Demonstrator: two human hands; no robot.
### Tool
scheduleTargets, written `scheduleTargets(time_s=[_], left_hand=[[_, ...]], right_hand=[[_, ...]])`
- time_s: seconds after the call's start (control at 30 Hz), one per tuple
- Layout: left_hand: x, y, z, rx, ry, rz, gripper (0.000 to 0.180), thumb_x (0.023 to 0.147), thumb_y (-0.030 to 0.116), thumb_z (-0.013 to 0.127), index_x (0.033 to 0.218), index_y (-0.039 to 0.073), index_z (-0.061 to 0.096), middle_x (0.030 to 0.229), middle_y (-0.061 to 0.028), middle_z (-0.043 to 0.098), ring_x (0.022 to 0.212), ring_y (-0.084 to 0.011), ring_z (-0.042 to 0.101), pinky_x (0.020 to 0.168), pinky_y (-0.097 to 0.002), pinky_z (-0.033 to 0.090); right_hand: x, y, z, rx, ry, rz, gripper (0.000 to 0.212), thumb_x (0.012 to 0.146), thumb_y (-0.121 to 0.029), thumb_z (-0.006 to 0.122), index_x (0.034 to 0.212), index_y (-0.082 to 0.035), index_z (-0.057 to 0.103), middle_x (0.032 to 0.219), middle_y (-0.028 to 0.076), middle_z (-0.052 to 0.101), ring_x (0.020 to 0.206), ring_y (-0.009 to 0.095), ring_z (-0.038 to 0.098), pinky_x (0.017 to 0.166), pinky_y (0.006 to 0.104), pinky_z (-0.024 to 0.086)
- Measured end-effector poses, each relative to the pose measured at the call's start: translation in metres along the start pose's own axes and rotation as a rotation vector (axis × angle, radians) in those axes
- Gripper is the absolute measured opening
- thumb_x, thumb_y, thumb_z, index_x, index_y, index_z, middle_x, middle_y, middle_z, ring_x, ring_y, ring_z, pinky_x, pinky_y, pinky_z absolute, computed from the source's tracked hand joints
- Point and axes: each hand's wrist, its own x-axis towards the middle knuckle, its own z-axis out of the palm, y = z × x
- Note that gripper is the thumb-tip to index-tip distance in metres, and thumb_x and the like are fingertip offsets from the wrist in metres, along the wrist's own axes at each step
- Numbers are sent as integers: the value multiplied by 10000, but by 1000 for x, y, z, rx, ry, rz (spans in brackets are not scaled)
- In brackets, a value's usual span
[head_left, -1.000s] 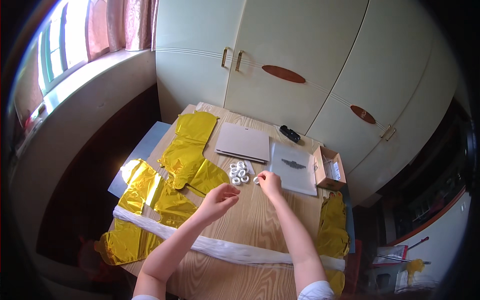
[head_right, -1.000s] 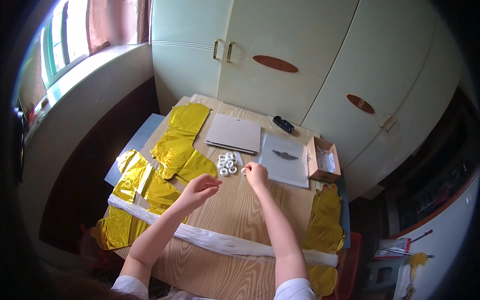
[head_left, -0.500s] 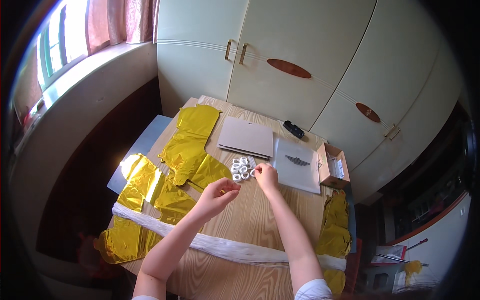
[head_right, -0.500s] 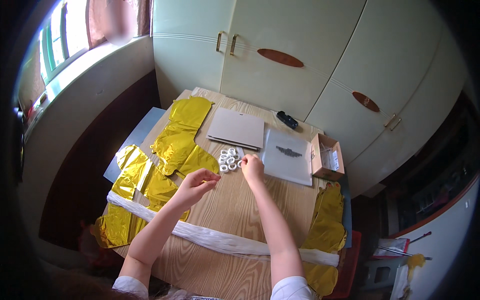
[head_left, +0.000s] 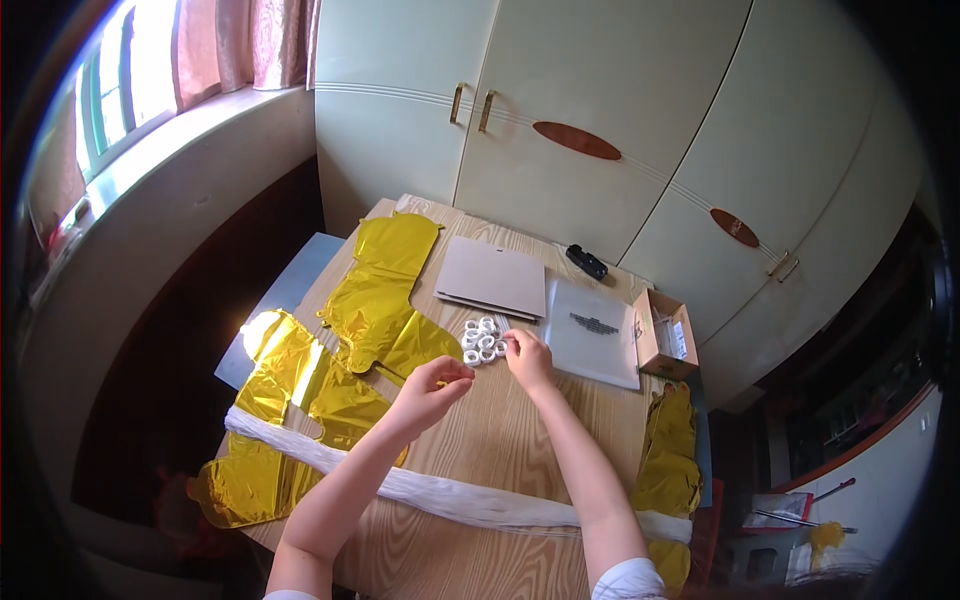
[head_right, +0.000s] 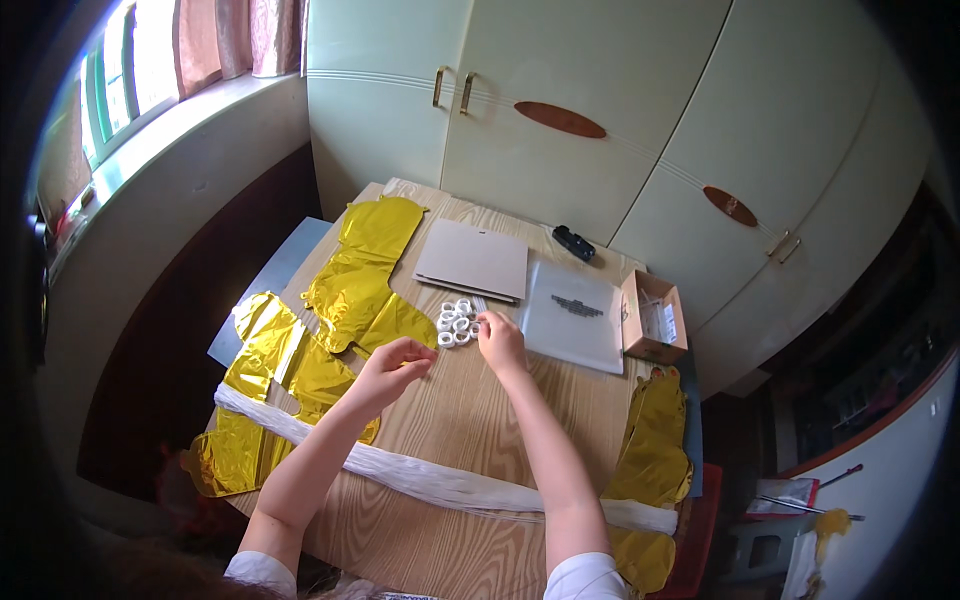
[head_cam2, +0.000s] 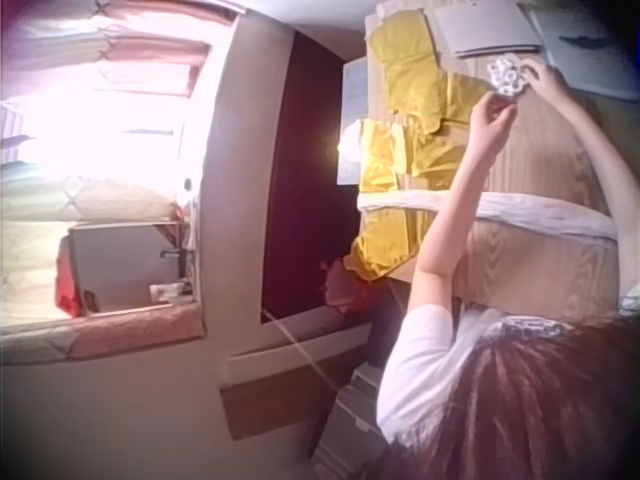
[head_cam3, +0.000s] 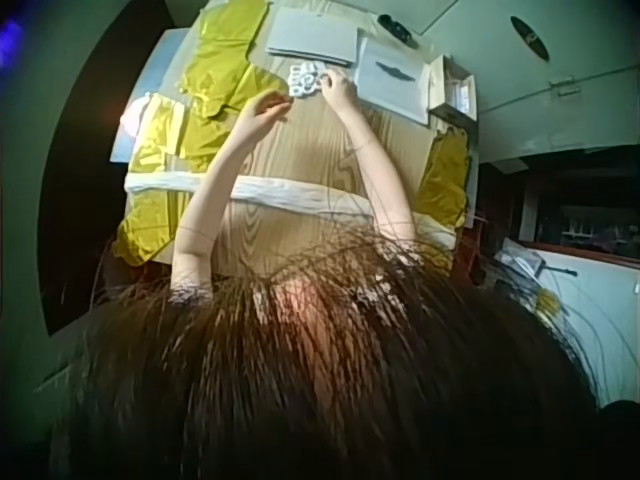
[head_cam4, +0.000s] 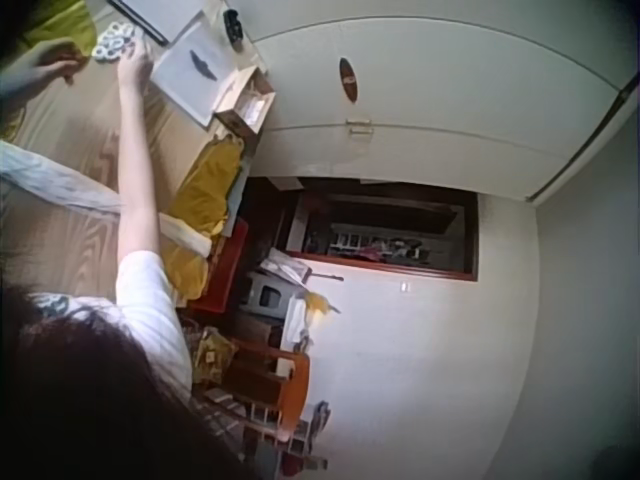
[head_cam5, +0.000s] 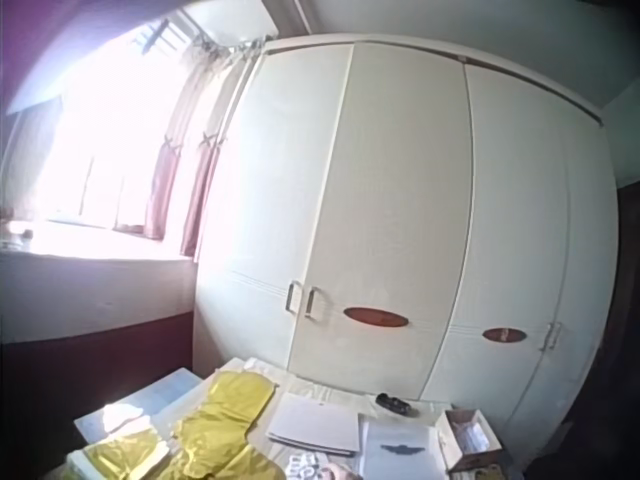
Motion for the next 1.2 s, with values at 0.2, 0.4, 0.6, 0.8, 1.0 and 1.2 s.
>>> scheduleTargets(time_s=[0.2, 0.4, 0.6, 0.8, 1.0, 1.2], left_hand=[[1, 1, 0, 8, 3, 6, 140, 856, 91, 585, 952, -12, 587, 935, -52, 626, 866, -94, 560, 773, -242, 446], [4, 9, 6, -33, 3, 42, 152, 858, 98, 576, 957, -17, 582, 848, -46, 610, 760, -91, 558, 691, -227, 450], [-9, 17, 3, 129, -26, 88, 134, 865, 97, 588, 955, -2, 595, 880, -29, 616, 825, -67, 548, 728, -215, 435], [-34, 27, 36, 487, -149, 192, 129, 799, 116, 619, 888, 22, 613, 776, -81, 611, 696, -168, 589, 629, -294, 467], [-86, -7, 51, 629, -288, 233, 85, 771, 65, 615, 850, 34, 611, 748, -90, 587, 701, -234, 584, 609, -334, 476], [-101, -11, 42, 637, -202, 215, 81, 743, 35, 627, 821, 42, 610, 713, -71, 568, 661, -224, 558, 586, -335, 460]], right_hand=[[-11, 3, 0, -50, -16, -59, 112, 792, -59, 581, 894, -73, 627, 873, 99, 634, 763, 277, 624, 672, 347, 499], [-25, -11, -47, -16, 43, -37, 102, 810, -44, 554, 891, -58, 613, 890, 107, 629, 799, 294, 618, 687, 360, 500], [-100, -93, -112, 140, -260, -29, 73, 789, -43, 606, 860, -36, 621, 842, 105, 625, 710, 256, 622, 623, 331, 500], [-198, -93, -120, 140, -253, -100, 104, 737, -33, 661, 835, -24, 625, 827, 96, 623, 725, 265, 620, 624, 332, 504], [-217, -89, -112, 82, -142, -188, 116, 711, -40, 683, 808, -58, 621, 797, 49, 596, 724, 216, 584, 639, 312, 493], [-221, -84, -102, 37, -147, -234, 120, 714, -63, 688, 803, -73, 607, 818, 22, 588, 730, 193, 569, 651, 296, 481]])
